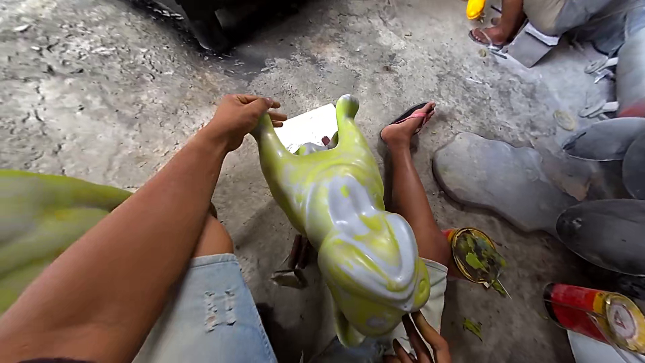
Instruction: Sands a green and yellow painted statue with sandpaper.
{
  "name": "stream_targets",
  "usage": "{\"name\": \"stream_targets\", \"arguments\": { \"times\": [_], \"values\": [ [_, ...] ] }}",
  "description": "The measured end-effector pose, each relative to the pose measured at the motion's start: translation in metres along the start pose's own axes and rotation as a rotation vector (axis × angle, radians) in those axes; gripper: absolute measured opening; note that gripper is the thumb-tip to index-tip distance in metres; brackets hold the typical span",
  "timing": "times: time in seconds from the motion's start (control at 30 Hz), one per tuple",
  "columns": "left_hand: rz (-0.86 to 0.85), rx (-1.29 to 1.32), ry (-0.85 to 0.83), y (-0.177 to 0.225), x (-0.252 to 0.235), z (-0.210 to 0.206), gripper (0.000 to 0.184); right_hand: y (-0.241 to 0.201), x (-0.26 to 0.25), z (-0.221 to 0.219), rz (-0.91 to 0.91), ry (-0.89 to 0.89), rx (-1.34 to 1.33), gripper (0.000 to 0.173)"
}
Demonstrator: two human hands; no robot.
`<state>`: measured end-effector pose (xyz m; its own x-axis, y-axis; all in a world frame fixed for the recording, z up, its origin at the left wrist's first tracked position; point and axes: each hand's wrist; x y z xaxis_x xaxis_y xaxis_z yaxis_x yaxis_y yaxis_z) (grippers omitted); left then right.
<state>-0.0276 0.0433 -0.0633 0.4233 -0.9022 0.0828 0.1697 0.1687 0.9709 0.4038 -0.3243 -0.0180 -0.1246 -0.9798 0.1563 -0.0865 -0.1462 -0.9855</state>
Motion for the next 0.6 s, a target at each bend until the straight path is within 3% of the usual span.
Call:
{"name": "stream_targets", "arguments": {
  "times": [0.1, 0.2, 0.27, 0.43, 0.6],
  "values": [
    [-0.013, -0.064, 0.043, -0.002, 0.002, -0.002, 0.038, 0.003, -0.001, 0.003, 0.014, 0.026, 0.022, 0.064],
    [0.172, -0.287, 0.205, 0.007, 0.011, -0.006, 0.072, 0.005, -0.005, 0.011, 0.055, 0.054, 0.093, 0.045],
    [0.297, -0.296, 0.281, 0.013, 0.016, -0.01, 0.088, 0.003, -0.008, 0.016, 0.05, 0.059, 0.116, 0.038],
    [0.341, 0.011, 0.344, 0.024, 0.034, -0.017, 0.088, -0.001, -0.007, 0.021, 0.011, 0.045, 0.018, 0.038],
    [0.211, 0.089, 0.25, 0.02, 0.07, -0.022, 0.085, -0.004, -0.008, 0.017, 0.044, 0.041, 0.034, 0.036]
  ]
}}
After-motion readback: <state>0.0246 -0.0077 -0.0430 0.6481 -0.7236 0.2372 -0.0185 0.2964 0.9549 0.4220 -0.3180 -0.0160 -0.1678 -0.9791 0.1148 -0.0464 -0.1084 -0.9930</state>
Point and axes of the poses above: each hand's wrist, its own x-axis away from the middle knuckle, its own z-axis out of the back of the hand, y = z × x, and after that the axes turned 15 degrees about y, right-handed
